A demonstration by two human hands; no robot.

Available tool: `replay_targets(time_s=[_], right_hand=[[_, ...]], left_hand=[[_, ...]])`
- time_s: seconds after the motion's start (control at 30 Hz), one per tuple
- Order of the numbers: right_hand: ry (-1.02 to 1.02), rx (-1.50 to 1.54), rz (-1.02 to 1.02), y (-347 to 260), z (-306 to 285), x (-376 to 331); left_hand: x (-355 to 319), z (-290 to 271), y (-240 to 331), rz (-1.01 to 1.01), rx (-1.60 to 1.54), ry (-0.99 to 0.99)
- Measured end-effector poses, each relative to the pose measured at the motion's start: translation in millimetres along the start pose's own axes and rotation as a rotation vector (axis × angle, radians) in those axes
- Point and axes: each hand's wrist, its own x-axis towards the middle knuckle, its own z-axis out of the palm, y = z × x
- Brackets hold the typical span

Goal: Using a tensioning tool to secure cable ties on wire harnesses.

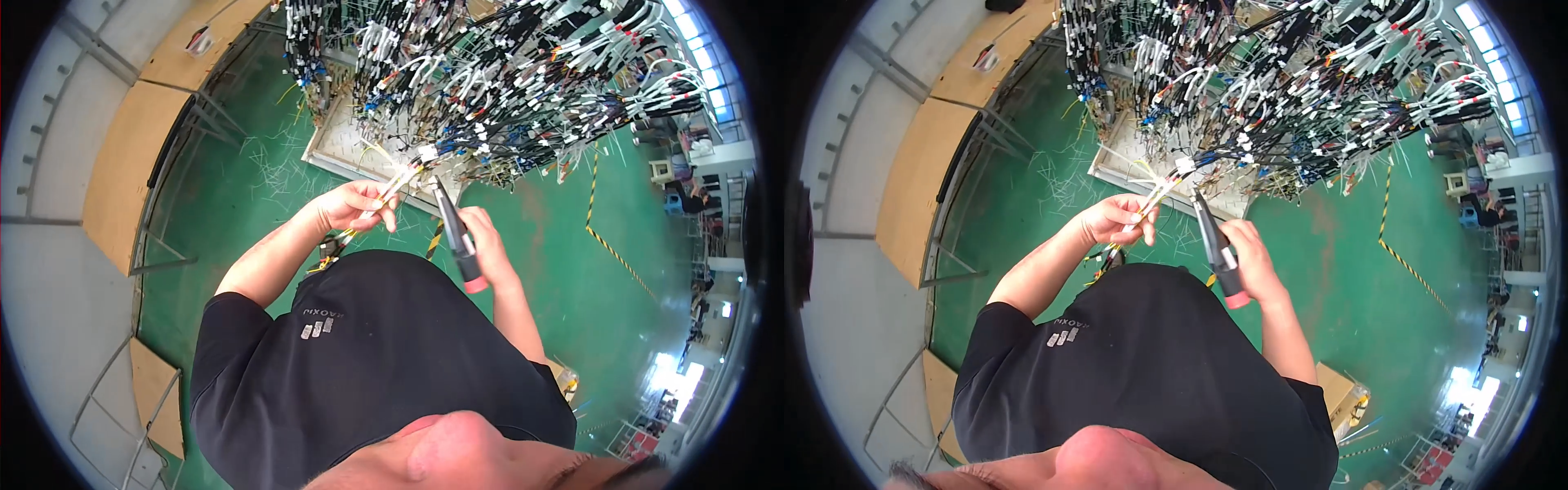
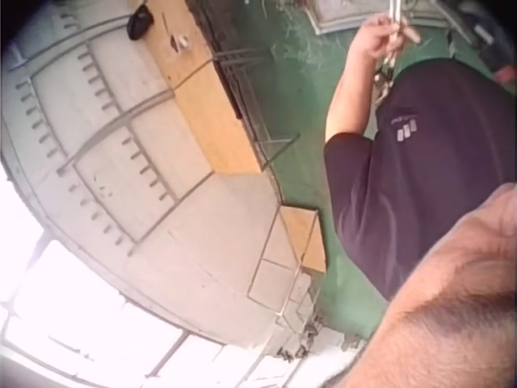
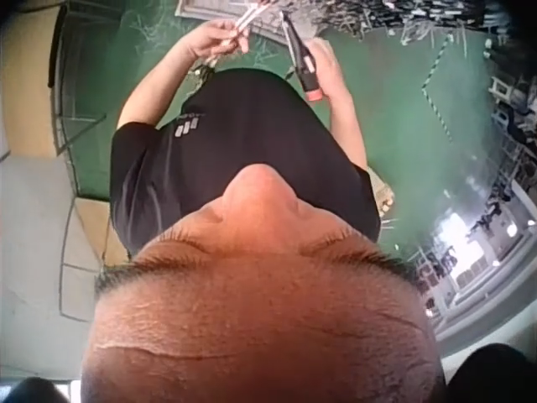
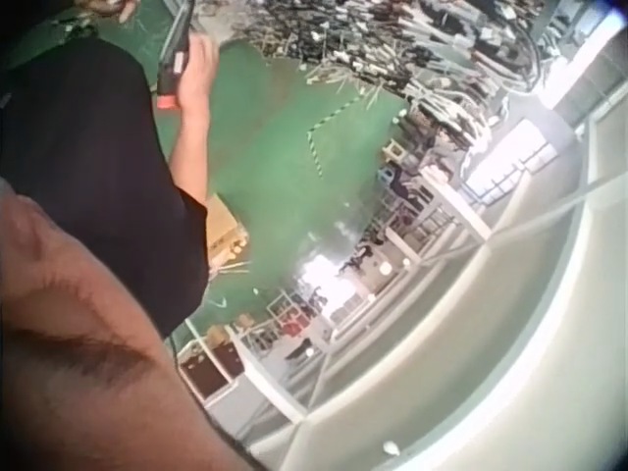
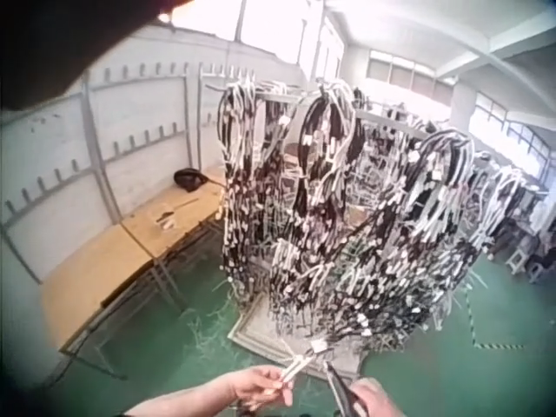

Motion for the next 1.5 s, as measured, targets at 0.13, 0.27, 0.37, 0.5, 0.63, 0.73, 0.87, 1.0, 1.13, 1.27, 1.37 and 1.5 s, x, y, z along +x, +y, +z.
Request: replay_targets(time_s=[0.13, 0.27, 0.37, 0.5, 0.63, 0.73, 0.87, 1.0, 1.13, 1.27, 1.37, 1.5], right_hand=[[0.108, -0.538, -0.080, -31, 1, 16], [0.071, -0.601, -0.079, -48, 7, 29], [0.112, -0.558, -0.097, -55, 15, 32], [0.221, -0.376, -0.033, -58, 19, 22], [0.170, 0.043, 0.227, -71, 19, 2], [0.209, 0.322, 0.253, -83, 24, -16], [0.243, 0.535, 0.376, -114, 18, -33], [0.230, 0.510, 0.435, -116, 15, -57], [0.174, 0.467, 0.402, -101, 9, -79], [0.118, 0.448, 0.309, -86, 1, -91], [0.087, 0.433, 0.272, -75, -8, -100], [0.070, 0.461, 0.249, -53, -16, -119]], left_hand=[[28, 35, 5, 0.041, 0.424, 0.636], [47, 31, 1, 0.096, 0.525, 0.771], [52, 29, -4, 0.204, 0.610, 0.769], [21, 10, 4, 0.079, 0.459, 0.574], [-4, 0, 6, -0.006, 0.048, 0.079], [-1, 0, 3, -0.039, 0.096, 0.041], [9, 15, -4, -0.106, 0.256, 0.162], [14, 34, -16, -0.075, 0.669, 0.374], [16, 61, -27, 0.033, 1.120, 0.598], [27, 73, -50, 0.316, 1.622, 0.618], [37, 77, -71, 0.563, 1.643, 0.692], [49, 91, -86, 0.398, 1.756, 0.730]])
